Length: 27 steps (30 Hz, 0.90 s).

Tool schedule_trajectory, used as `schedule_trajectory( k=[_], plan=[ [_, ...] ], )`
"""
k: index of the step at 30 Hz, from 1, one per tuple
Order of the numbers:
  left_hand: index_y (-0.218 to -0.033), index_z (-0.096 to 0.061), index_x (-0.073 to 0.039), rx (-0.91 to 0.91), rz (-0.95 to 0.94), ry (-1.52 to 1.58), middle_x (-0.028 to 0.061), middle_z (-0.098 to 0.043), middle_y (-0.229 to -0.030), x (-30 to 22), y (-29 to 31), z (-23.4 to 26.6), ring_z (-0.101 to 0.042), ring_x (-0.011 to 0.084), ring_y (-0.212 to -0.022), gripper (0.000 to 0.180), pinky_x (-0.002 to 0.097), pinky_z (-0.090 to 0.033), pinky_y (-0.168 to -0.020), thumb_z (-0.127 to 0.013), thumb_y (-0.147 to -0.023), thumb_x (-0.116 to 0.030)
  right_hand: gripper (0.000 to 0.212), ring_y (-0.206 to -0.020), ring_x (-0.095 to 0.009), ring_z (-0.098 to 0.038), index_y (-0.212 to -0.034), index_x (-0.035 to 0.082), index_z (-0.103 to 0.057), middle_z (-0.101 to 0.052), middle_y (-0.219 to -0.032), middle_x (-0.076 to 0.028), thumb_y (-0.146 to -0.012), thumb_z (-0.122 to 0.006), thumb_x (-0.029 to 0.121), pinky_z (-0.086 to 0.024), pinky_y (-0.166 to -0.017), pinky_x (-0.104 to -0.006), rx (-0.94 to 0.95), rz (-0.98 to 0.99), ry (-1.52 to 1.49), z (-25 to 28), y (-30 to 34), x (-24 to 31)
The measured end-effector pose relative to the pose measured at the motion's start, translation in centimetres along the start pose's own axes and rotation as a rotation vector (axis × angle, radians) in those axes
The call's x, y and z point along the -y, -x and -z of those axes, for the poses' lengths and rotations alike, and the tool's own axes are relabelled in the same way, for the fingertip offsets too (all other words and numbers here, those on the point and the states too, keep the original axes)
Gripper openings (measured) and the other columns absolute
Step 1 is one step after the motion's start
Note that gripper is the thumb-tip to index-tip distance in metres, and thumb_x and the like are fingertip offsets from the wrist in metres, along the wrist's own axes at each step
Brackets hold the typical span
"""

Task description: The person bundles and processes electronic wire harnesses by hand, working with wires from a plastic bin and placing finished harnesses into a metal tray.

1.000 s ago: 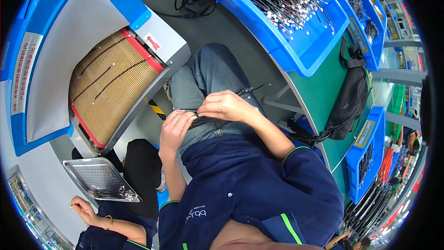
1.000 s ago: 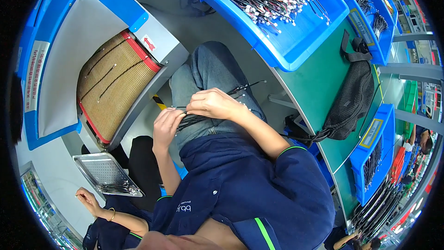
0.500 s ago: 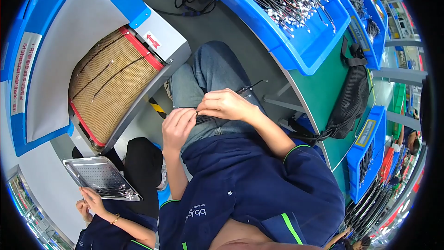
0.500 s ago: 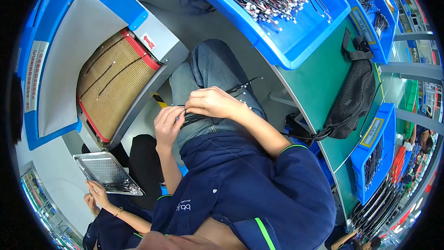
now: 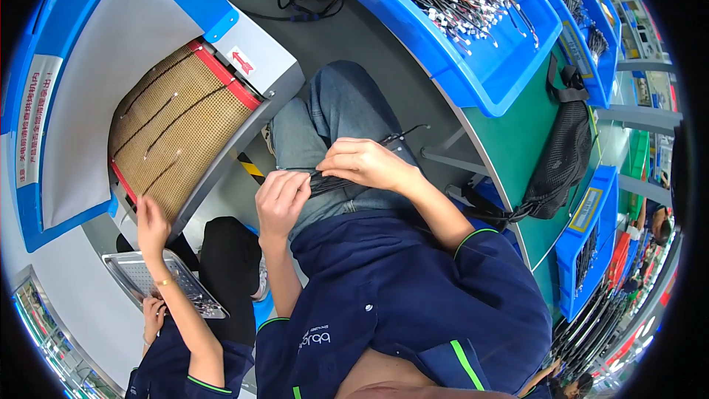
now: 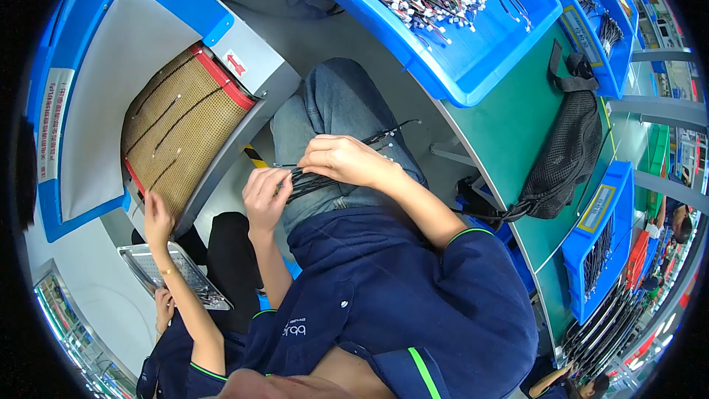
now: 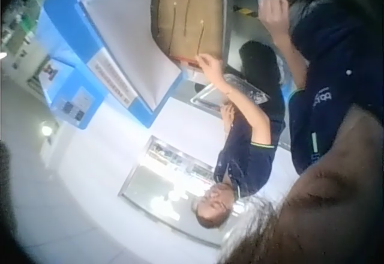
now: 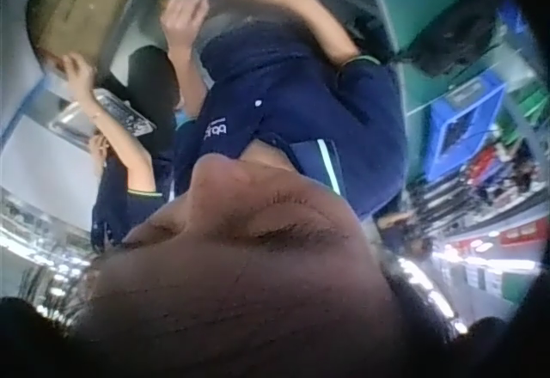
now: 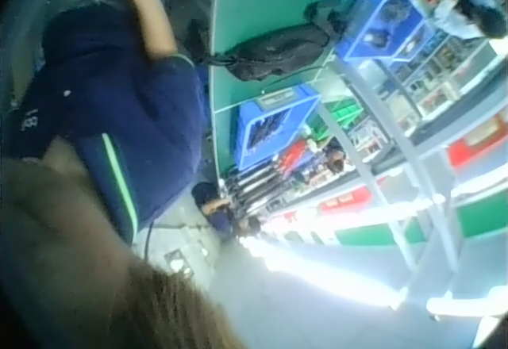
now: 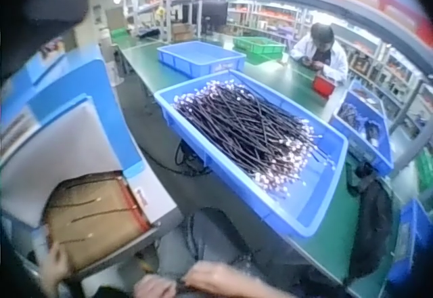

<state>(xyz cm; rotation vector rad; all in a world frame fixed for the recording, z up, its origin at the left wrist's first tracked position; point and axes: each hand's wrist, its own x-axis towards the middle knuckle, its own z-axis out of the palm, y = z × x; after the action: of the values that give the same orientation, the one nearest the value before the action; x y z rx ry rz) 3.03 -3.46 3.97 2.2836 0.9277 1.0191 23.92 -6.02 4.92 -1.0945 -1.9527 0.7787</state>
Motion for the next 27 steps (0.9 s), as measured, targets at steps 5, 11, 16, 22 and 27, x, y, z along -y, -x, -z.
schedule_trajectory(
  k=[5, 11, 16, 22, 27],
  plan=[
    [-0.081, -0.064, -0.002, 0.007, 0.100, -0.072, 0.0087, -0.064, -0.077, 0.9, 1.0, 1.4, -0.061, 0.0261, -0.075, 0.018, 0.0344, -0.049, -0.067, -0.072, -0.066, 0.005, 0.019, -0.082, -0.021, -0.059, -0.096, 0.005, -0.068, -0.062, -0.083, -0.005, -0.077, -0.069, 0.006, -0.050, -0.071, -0.0323, 0.046, -0.047, 0.128, 2.8, 1.2, -1.0],
    [-0.084, -0.063, -0.001, -0.037, 0.261, -0.204, 0.0100, -0.064, -0.080, 3.5, 4.0, 4.3, -0.060, 0.0269, -0.076, 0.017, 0.0346, -0.049, -0.070, -0.070, -0.070, 0.005, 0.010, -0.077, -0.023, -0.059, -0.082, 0.008, -0.064, -0.061, -0.074, -0.004, -0.077, -0.069, 0.015, -0.047, -0.071, -0.0351, -0.022, -0.293, 0.244, 6.6, 3.1, -2.3],
    [-0.084, -0.063, 0.000, -0.039, 0.322, -0.194, 0.0104, -0.064, -0.081, 4.6, 5.4, 4.8, -0.060, 0.0269, -0.077, 0.015, 0.0343, -0.048, -0.072, -0.069, -0.071, 0.005, 0.010, -0.073, -0.022, -0.059, -0.086, 0.005, -0.066, -0.063, -0.077, -0.006, -0.078, -0.070, 0.009, -0.047, -0.066, -0.0327, -0.018, -0.304, 0.231, 6.8, 3.6, -2.5],
    [-0.084, -0.063, 0.000, -0.070, 0.293, -0.220, 0.0104, -0.064, -0.081, 4.8, 5.2, 4.9, -0.059, 0.0276, -0.077, 0.015, 0.0351, -0.048, -0.073, -0.068, -0.071, 0.005, 0.010, -0.074, -0.020, -0.063, -0.088, 0.002, -0.066, -0.064, -0.080, -0.008, -0.082, -0.068, 0.010, -0.049, -0.063, -0.0296, -0.059, -0.433, 0.115, 6.6, 3.8, -2.2],
    [-0.083, -0.063, -0.001, -0.114, 0.321, -0.220, 0.0102, -0.063, -0.080, 5.2, 6.0, 5.5, -0.059, 0.0266, -0.075, 0.014, 0.0340, -0.047, -0.072, -0.068, -0.071, 0.004, 0.011, -0.073, -0.020, -0.063, -0.088, 0.001, -0.067, -0.065, -0.081, -0.008, -0.082, -0.068, 0.010, -0.049, -0.063, -0.0292, -0.124, -0.459, -0.152, 5.8, 4.2, -2.4]
  ],
)
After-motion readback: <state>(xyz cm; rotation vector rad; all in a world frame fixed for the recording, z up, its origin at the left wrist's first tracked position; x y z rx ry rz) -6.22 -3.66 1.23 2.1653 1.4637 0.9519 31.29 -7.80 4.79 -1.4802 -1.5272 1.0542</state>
